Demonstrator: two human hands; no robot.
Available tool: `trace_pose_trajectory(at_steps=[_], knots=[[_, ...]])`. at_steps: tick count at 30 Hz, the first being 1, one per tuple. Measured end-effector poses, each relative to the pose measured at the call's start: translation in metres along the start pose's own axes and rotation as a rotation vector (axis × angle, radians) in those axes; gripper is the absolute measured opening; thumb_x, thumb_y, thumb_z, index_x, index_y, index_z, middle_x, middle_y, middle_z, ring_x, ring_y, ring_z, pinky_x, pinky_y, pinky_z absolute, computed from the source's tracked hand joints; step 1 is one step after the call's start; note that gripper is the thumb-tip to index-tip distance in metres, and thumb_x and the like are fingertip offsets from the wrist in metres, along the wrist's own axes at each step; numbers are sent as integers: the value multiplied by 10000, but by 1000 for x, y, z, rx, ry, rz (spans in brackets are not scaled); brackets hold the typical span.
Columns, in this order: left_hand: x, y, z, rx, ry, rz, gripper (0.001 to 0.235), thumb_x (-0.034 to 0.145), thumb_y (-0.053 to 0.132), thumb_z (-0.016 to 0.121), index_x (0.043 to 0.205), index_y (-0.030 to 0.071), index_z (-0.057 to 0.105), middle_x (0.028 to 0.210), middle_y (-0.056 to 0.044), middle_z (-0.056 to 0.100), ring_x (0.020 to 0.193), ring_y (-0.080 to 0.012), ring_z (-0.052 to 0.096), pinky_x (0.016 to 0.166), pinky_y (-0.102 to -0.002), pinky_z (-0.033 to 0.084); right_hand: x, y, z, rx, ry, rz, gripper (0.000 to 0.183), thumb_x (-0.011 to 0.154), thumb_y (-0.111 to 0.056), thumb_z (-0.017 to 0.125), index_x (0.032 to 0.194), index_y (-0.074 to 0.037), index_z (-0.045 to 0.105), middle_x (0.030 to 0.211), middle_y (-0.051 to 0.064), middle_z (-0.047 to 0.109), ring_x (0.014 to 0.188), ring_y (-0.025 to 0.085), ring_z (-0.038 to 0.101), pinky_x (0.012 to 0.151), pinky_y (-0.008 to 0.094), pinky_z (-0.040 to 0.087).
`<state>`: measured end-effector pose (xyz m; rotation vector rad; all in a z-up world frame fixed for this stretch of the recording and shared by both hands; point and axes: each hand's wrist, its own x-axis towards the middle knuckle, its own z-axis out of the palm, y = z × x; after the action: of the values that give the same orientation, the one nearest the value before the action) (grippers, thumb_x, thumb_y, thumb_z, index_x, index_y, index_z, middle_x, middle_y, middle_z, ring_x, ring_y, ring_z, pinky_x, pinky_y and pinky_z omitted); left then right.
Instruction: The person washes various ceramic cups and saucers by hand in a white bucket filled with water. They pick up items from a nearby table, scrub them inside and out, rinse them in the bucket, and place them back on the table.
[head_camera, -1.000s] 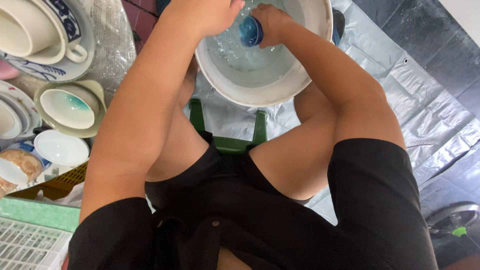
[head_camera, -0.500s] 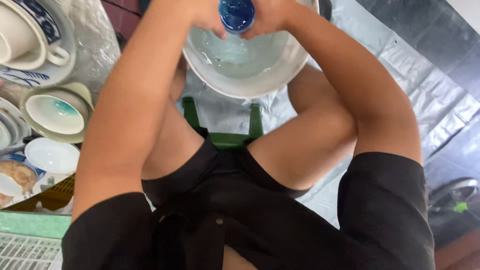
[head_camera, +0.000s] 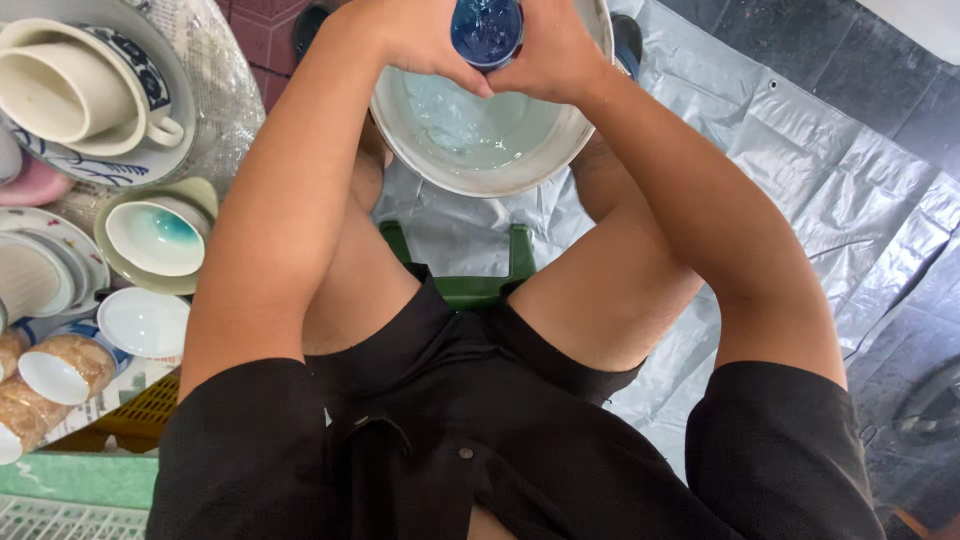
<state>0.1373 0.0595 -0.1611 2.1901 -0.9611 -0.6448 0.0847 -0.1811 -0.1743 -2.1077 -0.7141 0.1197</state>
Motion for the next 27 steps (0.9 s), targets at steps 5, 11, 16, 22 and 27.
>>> trace_pose_trajectory(at_steps=[5,11,16,22,27], knots=[[5,2,4,-38,-98,-185,759,735,586,870,1243,51,693,1050,-192,739,910,-341,710,816,-430,551,-3,5,-1,259,-75,212,661,802,-260,962,1315,-37,610,1278,123,701,1170,242,698,892,327,629],[15,-18,29,46,-170,-451,681,836,577,813,1216,23,705,1036,-222,733,879,-370,722,772,-465,567,-10,42,-18,-345,-351,358,440,927,-233,789,1259,16,643,1089,218,716,881,320,723,731,407,574],[21,-40,54,16,-84,-417,643,819,560,813,1217,65,714,1006,-195,739,849,-349,716,733,-474,561,-8,42,-10,-378,-355,175,262,938,-58,583,1172,-34,699,1024,197,735,836,347,704,724,454,557],[29,-24,65,122,4,-310,609,718,482,872,1135,63,726,956,-190,738,831,-343,716,731,-460,566,9,29,14,-182,-501,-3,412,709,-14,645,1119,15,667,1057,230,706,973,418,660,839,529,501],[22,-25,62,145,53,-265,632,647,466,922,1067,42,717,894,-190,721,786,-353,705,683,-458,560,13,33,33,-226,-620,120,359,711,-5,668,1069,-2,679,966,228,706,963,424,660,820,493,524]])
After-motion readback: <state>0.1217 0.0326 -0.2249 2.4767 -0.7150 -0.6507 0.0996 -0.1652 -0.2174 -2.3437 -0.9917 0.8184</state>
